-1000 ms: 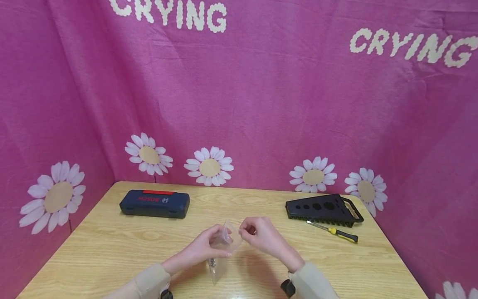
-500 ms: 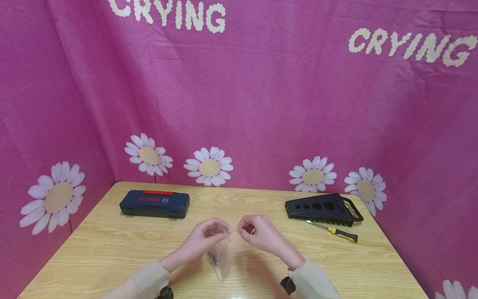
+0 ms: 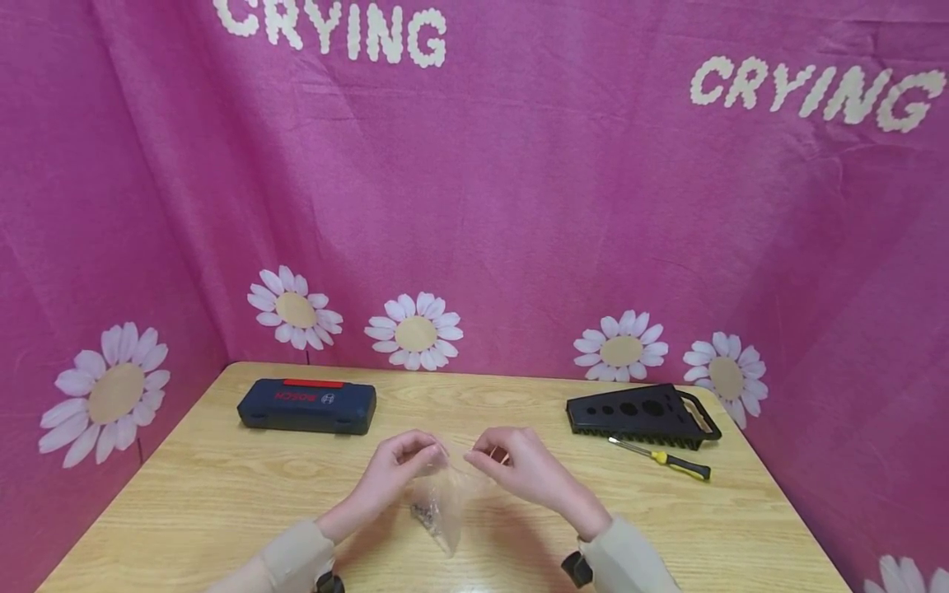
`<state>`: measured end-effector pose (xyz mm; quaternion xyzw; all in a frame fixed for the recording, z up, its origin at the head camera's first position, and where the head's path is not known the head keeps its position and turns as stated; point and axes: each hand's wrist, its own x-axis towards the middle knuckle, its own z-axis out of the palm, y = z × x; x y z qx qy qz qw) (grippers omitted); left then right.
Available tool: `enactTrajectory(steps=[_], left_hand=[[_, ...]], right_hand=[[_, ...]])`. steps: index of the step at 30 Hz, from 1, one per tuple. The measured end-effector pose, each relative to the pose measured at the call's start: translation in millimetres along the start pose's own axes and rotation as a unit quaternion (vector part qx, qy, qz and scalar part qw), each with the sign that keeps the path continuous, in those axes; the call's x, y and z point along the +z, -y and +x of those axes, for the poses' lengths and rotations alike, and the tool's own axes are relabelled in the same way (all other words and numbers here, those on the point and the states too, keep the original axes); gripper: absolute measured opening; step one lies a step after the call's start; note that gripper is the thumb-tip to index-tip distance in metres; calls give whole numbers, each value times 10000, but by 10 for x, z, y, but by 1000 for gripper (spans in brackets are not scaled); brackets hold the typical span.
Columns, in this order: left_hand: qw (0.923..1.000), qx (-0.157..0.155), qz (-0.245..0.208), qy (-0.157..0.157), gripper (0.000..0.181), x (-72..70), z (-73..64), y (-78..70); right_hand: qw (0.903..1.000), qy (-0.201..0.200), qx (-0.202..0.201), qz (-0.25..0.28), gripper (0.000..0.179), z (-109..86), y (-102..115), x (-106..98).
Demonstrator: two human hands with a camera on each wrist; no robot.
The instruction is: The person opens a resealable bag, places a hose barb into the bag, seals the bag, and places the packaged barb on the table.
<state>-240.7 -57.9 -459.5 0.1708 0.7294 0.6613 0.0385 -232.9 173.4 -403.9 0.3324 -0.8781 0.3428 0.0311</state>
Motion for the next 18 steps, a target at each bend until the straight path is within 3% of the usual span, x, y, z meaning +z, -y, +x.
enactTrajectory(steps=[6, 13, 18], left_hand=[[9997, -51, -205, -143, 24, 0, -11, -25], [9988, 25, -424, 248, 28, -31, -23, -45], [9989, -112, -392, 223, 31, -44, -24, -71]], right_hand=[[9994, 48, -321, 85, 15, -19, 13, 21], [9991, -91, -400, -110, 3, -11, -14, 9], [9990, -282, -320, -161, 6, -5, -44, -24]])
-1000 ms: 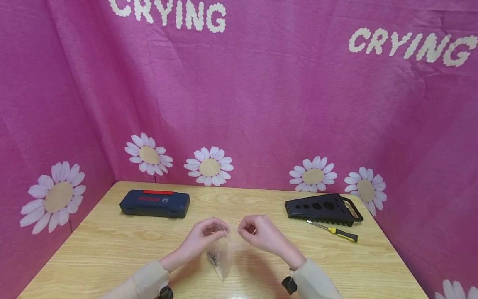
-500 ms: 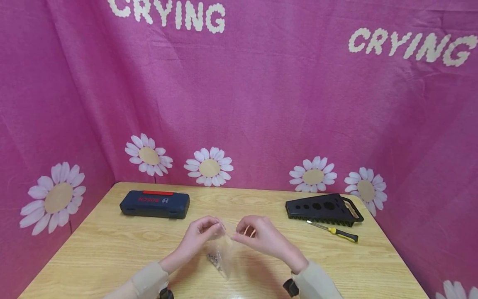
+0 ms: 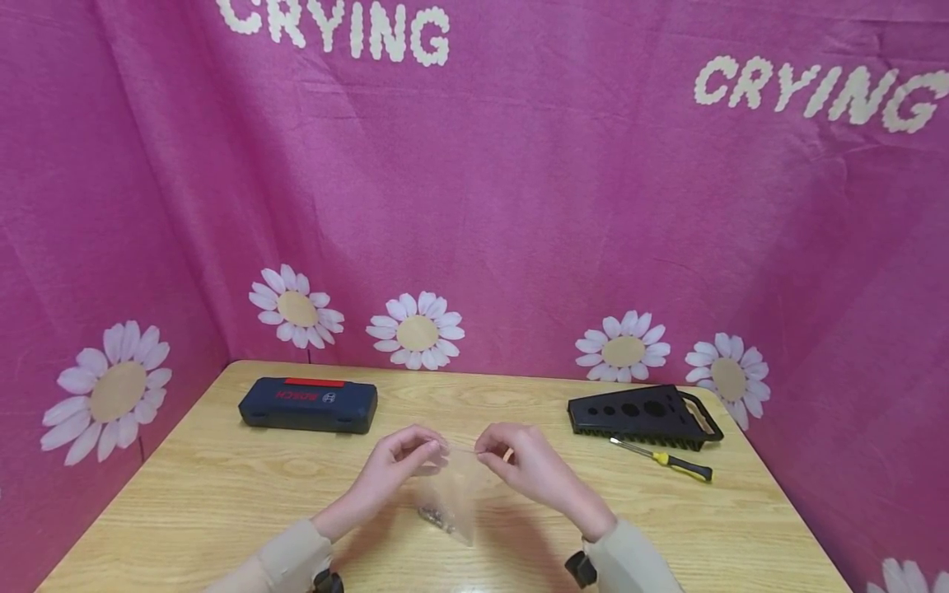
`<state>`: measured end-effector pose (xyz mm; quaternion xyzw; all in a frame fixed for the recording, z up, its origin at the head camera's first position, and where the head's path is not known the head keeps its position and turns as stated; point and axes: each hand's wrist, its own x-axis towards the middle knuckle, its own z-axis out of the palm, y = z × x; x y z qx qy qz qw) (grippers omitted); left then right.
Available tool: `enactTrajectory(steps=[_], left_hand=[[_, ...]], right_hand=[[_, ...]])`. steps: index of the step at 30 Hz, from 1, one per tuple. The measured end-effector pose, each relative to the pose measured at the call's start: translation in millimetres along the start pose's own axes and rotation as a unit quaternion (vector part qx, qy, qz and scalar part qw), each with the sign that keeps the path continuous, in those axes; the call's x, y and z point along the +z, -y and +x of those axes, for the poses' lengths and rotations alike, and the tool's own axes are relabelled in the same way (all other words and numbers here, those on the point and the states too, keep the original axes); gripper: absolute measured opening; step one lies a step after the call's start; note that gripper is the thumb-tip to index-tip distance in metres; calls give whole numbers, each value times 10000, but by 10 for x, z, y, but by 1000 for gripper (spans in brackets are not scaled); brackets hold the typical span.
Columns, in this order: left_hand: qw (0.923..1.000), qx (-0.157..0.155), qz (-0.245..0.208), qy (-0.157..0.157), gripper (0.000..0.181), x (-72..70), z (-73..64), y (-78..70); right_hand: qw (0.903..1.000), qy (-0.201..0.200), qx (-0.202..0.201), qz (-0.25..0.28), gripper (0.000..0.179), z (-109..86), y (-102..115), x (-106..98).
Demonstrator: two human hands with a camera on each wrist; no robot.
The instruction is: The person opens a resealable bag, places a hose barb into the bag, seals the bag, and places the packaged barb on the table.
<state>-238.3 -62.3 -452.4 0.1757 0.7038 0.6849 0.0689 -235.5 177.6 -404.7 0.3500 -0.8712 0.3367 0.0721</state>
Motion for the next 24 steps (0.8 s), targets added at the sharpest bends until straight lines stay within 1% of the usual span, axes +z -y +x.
enactTrajectory(steps=[4, 8, 15, 20, 24], left_hand=[[9998, -81, 95, -120, 30, -4, -2, -10], [9996, -48, 211, -202, 29, -2, -11, -24], [9997, -41, 53, -247, 29, 5, -16, -29], [9991, 53, 114, -408, 27, -2, -12, -15], [9981, 98, 37, -603, 25, -18, -8, -22]], right_hand=[[9997, -188, -49, -125, 9, 5, -31, -13], [9995, -308, -19, -57, 12, 0, -48, -22], [9989, -446, 104, 110, 13, -11, -65, -7], [9966, -596, 530, 210, 1, -38, -100, 22], [9924, -806, 873, 320, 7, -58, -128, 29]])
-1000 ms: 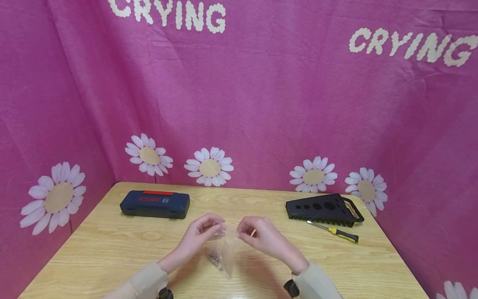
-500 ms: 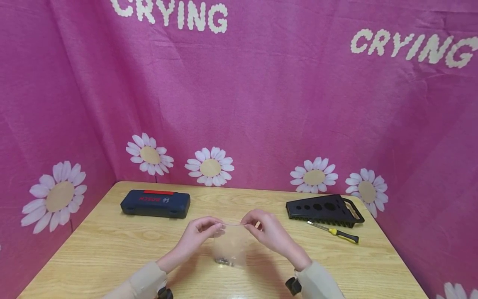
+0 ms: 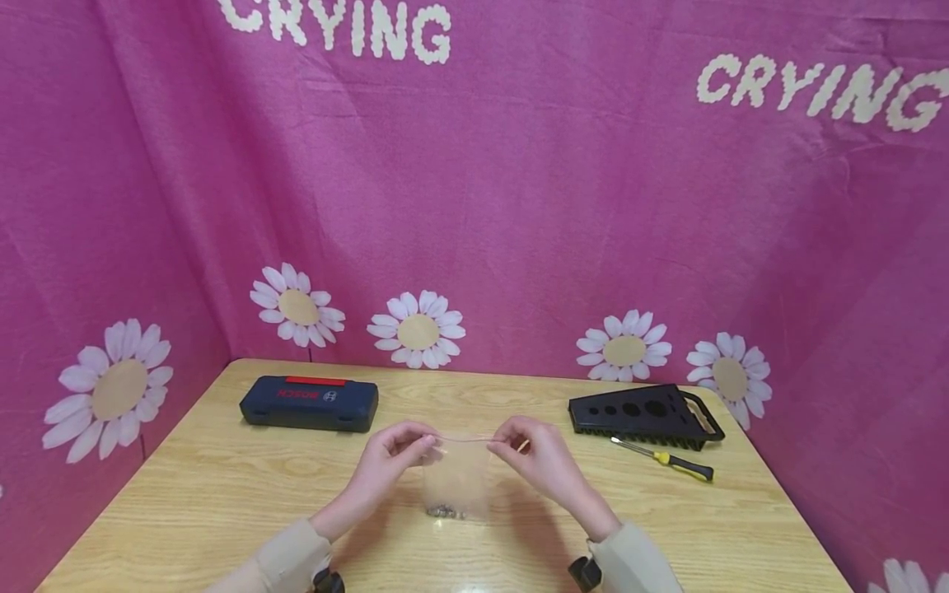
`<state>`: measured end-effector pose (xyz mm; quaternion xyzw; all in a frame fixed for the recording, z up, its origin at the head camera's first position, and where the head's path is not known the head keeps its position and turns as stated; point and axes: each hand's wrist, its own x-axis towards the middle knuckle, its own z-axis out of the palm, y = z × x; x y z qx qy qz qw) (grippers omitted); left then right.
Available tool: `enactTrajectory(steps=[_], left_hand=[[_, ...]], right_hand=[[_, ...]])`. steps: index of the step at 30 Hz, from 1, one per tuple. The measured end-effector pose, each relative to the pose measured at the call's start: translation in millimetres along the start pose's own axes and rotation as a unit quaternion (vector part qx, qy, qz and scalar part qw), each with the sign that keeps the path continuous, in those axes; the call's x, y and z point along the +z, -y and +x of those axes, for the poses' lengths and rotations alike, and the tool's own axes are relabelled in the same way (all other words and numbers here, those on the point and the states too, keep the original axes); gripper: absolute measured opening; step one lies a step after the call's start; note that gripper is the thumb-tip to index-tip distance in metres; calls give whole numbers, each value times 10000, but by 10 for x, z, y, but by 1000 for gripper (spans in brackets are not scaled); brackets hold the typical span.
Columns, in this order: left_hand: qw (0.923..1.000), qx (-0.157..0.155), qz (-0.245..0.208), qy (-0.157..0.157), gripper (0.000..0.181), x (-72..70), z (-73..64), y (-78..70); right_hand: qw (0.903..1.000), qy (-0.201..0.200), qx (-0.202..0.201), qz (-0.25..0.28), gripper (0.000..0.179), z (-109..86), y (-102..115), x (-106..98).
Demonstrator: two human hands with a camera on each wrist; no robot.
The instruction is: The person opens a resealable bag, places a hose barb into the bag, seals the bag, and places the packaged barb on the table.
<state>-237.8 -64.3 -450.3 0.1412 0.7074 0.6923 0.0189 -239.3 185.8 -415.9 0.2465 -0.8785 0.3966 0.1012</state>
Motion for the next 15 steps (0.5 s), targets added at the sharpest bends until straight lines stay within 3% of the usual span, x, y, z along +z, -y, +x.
enactTrajectory(steps=[5, 15], left_hand=[[9997, 12, -210, -102, 26, 0, 7, -20], [9992, -83, -191, -338, 22, 2, 22, -12]], right_hand=[[9987, -100, 342, 371, 11, -22, -11, -3], [9931, -465, 554, 921, 8, -60, -29, 76]])
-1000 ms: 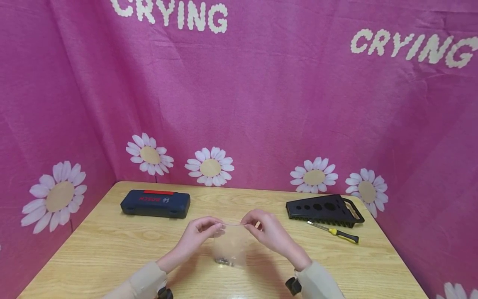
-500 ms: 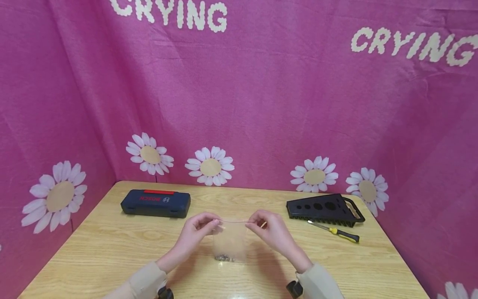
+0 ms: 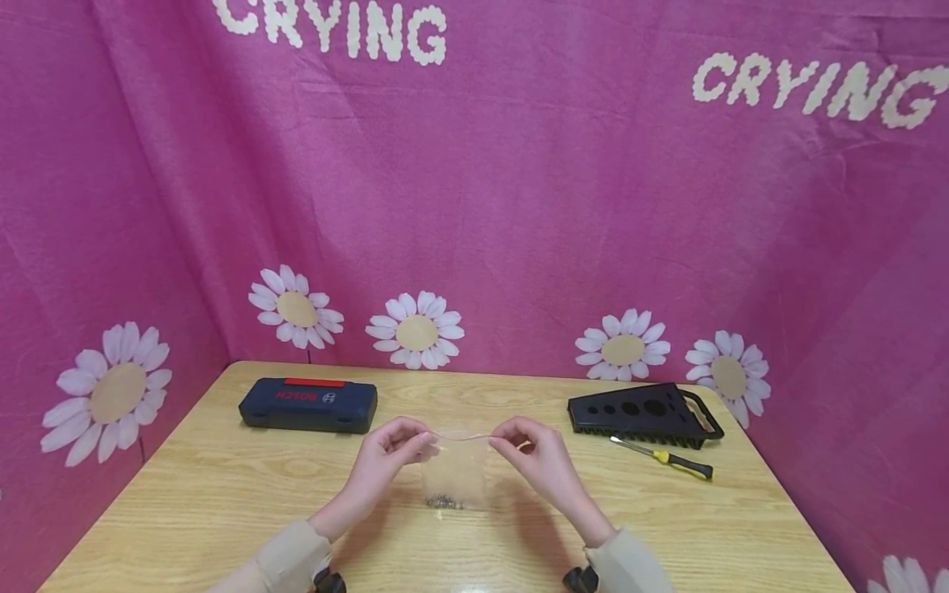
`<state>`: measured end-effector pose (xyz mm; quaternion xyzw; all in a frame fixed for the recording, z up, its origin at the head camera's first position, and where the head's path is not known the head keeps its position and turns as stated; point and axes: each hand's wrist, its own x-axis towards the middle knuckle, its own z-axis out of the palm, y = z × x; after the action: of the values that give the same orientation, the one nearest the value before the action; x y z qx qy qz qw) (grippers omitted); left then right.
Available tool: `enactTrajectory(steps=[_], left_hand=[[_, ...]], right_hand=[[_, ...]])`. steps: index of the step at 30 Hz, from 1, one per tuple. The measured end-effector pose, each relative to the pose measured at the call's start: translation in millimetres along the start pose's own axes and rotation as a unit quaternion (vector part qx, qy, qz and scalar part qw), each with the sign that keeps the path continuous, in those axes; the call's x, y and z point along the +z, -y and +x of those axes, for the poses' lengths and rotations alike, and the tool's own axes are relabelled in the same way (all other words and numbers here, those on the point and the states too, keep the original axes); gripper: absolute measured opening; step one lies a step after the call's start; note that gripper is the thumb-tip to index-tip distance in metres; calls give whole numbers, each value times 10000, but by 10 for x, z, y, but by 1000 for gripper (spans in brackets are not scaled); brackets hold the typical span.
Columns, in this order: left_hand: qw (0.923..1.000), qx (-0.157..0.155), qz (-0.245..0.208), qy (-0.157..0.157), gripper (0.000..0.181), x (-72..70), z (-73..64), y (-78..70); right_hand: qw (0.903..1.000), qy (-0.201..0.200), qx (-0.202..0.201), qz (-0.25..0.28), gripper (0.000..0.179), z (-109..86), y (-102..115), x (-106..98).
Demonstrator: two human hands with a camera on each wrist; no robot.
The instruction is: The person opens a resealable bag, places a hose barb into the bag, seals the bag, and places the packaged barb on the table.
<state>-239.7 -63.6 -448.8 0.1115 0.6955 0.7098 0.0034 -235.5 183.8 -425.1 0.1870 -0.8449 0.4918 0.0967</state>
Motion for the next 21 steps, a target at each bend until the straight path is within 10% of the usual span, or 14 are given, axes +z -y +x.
enactTrajectory(steps=[10, 21], left_hand=[[10000, 17, 13, -33, 23, 25, -2, -19], [9999, 108, 49, -68, 24, 32, 25, 4]], right_hand=[[9990, -154, -421, -59, 8, -6, -40, 74], [9992, -120, 255, 284, 11, 32, 22, 121]])
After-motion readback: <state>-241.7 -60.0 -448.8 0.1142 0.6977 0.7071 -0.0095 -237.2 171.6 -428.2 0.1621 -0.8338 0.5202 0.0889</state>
